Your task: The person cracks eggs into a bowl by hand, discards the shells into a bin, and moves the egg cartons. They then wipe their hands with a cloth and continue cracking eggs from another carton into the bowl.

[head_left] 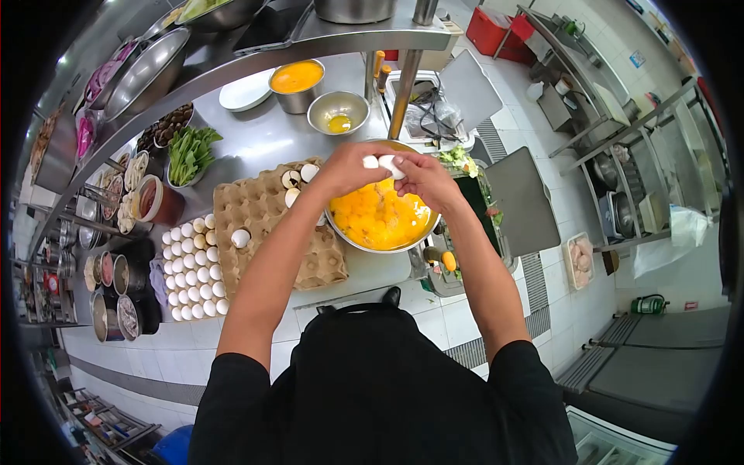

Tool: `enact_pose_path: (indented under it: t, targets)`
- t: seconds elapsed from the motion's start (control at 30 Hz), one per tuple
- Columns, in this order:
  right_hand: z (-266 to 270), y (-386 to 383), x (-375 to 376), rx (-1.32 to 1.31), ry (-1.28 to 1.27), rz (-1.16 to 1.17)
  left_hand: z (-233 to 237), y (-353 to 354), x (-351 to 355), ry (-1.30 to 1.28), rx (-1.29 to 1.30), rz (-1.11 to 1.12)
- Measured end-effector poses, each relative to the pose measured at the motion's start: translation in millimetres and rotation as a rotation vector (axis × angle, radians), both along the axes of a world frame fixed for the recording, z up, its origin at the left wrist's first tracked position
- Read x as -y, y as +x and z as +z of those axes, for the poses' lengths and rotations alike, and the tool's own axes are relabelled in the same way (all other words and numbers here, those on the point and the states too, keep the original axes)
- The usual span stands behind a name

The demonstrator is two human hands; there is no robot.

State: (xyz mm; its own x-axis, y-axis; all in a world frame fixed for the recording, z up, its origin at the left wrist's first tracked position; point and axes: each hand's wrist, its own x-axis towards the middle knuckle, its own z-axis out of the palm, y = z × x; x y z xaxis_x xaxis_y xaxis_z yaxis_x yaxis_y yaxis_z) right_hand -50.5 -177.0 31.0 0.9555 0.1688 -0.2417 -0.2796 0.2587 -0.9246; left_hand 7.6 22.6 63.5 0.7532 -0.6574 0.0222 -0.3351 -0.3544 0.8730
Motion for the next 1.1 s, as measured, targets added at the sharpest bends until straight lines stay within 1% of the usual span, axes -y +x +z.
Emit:
enact_pose_path:
  t: [0.03,0.07,0.1,0.13,0.17,0.2,0.23,0.27,0.3,0.37,0.43,0.5,0.53,0.57,0.6,0.63,0.67,0.7,0.73,0.77,0.8,0.83,0.87,0.9,0.97,1.0,1.03,1.07,1.1]
  targets:
    - [-2,0,-1,-0.005,-0.097,0.036,-7,-2,-2,0.005,-0.001,-0.004]
    - [-2,0,1,0.074,-0.284,0.075,-15,-3,-6,0.023,0.114,0.011]
    - [1,-2,1,0.073,-0.281,0.077,-25,-3,-10,0.039,0.229,0.027]
    - [4,-5,-1,0.111,-0.515,0.077,-31,-3,-17,0.062,0.285,0.034]
    - [8,-6,-1,0.15,-0.751,0.076,-36,-4,-24,0.064,0.284,0.037]
    - [10,-7,0,0.148,-0.75,0.08,-35,-8,-29,0.122,0.353,0.052]
    - [12,-9,2,0.279,-0.932,0.015,-33,-11,-30,0.182,0.421,0.063]
    - [16,-12,7,0.411,-1.113,-0.057,-30,-9,-27,0.182,0.42,0.056]
    - [24,-13,16,0.361,-1.081,-0.086,-25,-5,-22,0.223,0.383,0.054]
    - [72,-25,33,0.104,-1.296,-0.095,-9,-7,-2,0.257,0.348,0.04]
    - [59,-34,65,0.307,-1.704,-0.364,10,-21,42,-0.016,0.197,0.078]
    - [72,-40,75,0.297,-1.672,-0.397,-21,-11,94,-0.362,-0.127,0.124]
    - [71,-42,71,0.365,-1.489,-0.359,-6,-15,106,-0.615,-0.721,0.022]
    - [67,-45,65,0.425,-1.302,-0.321,-9,-18,116,-0.615,-0.72,0.016]
    - [57,-42,53,0.455,-1.164,-0.263,-18,-19,124,-0.814,-0.887,-0.009]
    - [41,-36,40,0.554,-1.335,-0.366,-24,-18,128,-1.013,-1.051,-0.034]
    - [27,-27,38,0.584,-1.21,-0.445,-26,-16,118,-0.923,-0.944,-0.131]
    - [16,-12,38,0.616,-1.08,-0.52,-28,-13,107,-0.919,-0.937,-0.129]
    - [7,5,36,0.623,-1.07,-0.519,-31,-11,96,-0.909,-0.892,-0.013]
    - [-1,22,34,0.475,-0.749,-0.6,-32,-11,85,-0.897,-0.846,0.103]
    - [-6,37,30,0.323,-0.428,-0.662,-25,-13,73,-0.833,-0.769,0.229]
    - [-10,51,20,0.358,-0.194,-0.802,-27,-8,62,-0.834,-0.762,0.237]
    - [-21,71,16,0.317,-0.187,-0.966,-28,-3,51,-0.748,-0.719,0.266]
    - [-18,81,6,0.274,-0.18,-1.129,-31,2,42,-0.664,-0.676,0.296]
    - [-15,90,-9,0.119,-0.052,-0.955,-39,11,33,-0.67,-0.667,0.342]
    - [-19,95,-8,0.109,-0.013,-0.69,-39,14,30,-0.579,-0.588,0.348]
    - [-23,96,-6,0.108,-0.015,-0.687,-40,15,29,-0.487,-0.512,0.35]
    - [-28,95,-4,0.096,0.077,-0.646,-41,17,29,-0.491,-0.513,0.351]
    - [-27,92,-3,0.085,0.167,-0.603,-38,18,28,-0.424,-0.36,0.328]
